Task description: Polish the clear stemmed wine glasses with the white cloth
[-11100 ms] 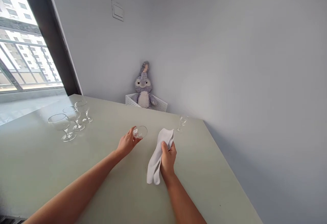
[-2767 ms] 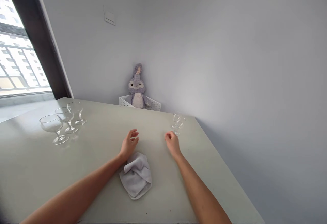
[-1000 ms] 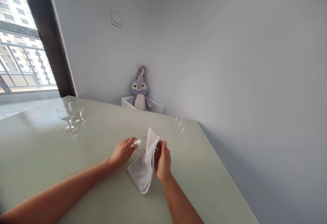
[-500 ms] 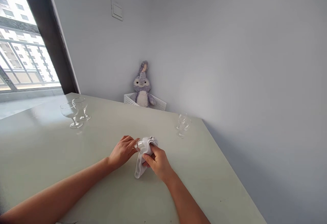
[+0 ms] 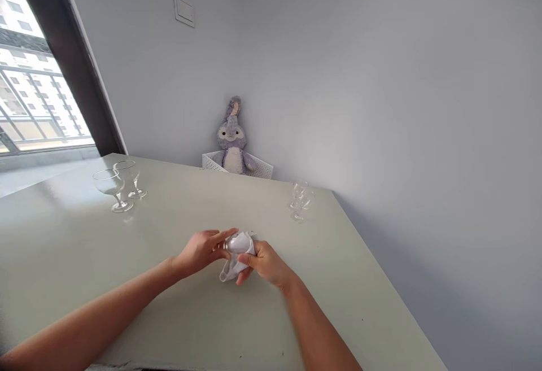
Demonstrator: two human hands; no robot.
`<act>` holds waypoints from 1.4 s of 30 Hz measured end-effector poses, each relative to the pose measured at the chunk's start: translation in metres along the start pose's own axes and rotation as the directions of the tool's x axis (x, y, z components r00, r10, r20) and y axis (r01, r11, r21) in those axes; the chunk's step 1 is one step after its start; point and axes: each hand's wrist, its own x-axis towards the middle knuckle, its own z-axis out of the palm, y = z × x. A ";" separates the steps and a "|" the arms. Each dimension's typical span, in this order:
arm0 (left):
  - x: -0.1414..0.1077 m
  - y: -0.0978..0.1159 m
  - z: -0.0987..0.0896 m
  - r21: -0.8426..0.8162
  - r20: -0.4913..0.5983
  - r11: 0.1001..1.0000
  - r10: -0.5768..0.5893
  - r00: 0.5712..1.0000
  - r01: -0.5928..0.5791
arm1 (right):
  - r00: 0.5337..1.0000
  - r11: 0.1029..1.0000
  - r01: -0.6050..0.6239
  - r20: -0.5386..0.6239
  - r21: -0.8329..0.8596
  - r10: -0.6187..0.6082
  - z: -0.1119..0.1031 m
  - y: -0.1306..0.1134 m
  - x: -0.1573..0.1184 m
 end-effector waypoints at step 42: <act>0.005 -0.003 -0.018 -0.056 0.228 0.998 -0.017 0.973 0.030 | 0.998 0.965 0.070 0.016 -0.254 -0.068 -0.003 0.010 0.004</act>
